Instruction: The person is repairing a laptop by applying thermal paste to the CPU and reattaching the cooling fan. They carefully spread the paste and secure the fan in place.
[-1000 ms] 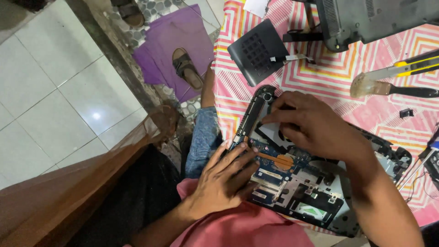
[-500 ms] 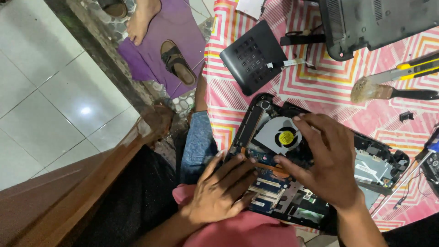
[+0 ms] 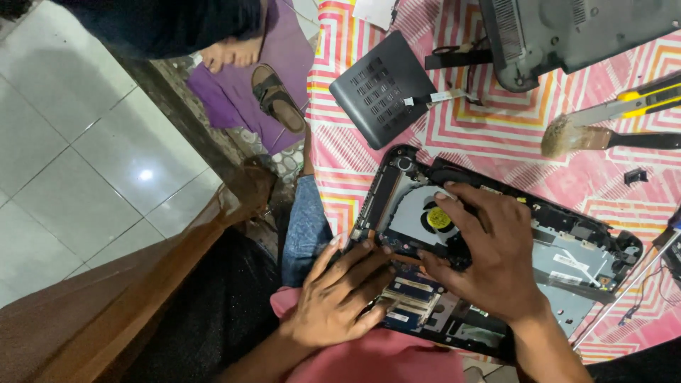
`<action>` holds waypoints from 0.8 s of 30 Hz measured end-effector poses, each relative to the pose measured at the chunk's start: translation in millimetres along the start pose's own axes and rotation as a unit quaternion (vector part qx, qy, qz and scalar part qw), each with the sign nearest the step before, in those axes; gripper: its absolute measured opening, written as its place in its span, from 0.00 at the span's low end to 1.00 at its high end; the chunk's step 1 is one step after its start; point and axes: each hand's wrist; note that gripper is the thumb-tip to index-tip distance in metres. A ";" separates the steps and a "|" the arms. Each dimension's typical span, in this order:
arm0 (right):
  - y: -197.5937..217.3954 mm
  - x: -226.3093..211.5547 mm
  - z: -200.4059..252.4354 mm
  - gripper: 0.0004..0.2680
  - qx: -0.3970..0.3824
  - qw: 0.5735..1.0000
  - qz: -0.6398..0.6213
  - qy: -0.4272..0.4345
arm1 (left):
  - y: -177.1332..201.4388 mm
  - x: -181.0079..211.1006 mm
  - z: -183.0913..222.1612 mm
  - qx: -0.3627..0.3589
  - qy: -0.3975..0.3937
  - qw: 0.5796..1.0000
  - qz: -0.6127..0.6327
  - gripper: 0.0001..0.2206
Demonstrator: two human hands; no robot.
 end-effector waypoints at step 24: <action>23.6 26.7 -46.4 0.13 -0.076 0.959 -0.273 -0.012 | -0.5 -0.5 0.8 -0.019 0.001 1.000 -0.004 0.14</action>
Point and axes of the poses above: each hand's wrist, its own z-axis away from the middle knuckle, its own y-axis out of the back of the hand, x = y × z, and after that the axes turned 9 degrees about -z, right-handed
